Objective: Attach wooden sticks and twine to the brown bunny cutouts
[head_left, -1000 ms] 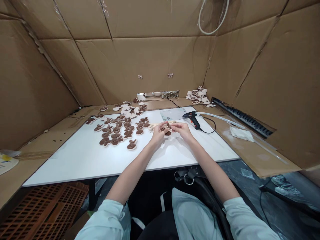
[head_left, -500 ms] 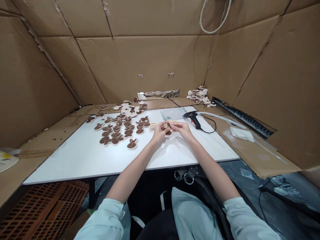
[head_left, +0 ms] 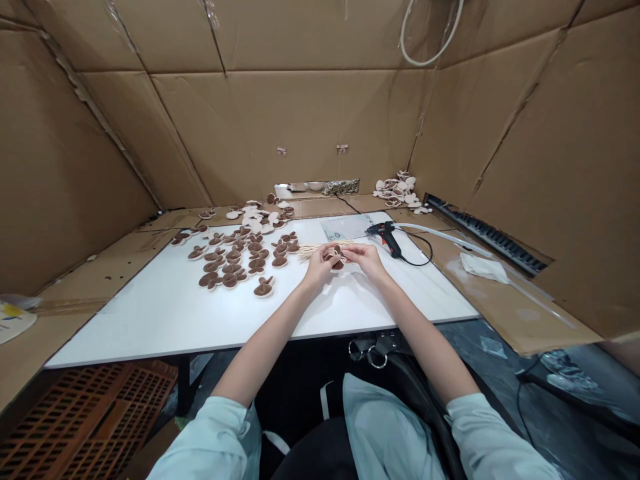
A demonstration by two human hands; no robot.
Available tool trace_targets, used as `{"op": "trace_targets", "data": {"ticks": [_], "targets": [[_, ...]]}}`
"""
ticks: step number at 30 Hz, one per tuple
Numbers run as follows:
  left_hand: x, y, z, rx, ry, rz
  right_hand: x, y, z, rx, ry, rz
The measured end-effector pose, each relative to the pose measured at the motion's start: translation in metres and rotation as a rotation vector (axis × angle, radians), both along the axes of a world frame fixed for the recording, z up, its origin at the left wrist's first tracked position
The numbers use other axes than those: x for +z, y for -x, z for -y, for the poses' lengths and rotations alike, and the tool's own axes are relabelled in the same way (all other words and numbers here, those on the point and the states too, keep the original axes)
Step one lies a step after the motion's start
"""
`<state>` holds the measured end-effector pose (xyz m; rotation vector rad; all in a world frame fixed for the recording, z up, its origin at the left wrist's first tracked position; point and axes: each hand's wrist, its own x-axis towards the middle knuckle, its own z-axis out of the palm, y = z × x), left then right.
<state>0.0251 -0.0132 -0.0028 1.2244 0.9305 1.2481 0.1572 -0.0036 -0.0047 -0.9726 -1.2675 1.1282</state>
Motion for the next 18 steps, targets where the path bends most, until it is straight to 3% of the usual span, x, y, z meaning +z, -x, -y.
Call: {"op": "trace_targets", "data": {"ticks": [6,9,14,18], "targets": [[0.0,-0.002,-0.001,0.009,0.048,0.08,-0.002,-0.001,-0.003,-0.083,0.017,-0.004],[-0.001,0.0,-0.006,0.108,0.072,0.129,-0.002,-0.001,-0.003,-0.114,0.025,-0.016],[-0.005,0.006,-0.012,0.299,-0.054,0.068,-0.001,-0.001,-0.002,-0.135,0.034,-0.007],[0.0,0.01,-0.012,0.431,-0.063,0.05,-0.001,-0.001,-0.002,-0.096,0.078,0.041]]}}
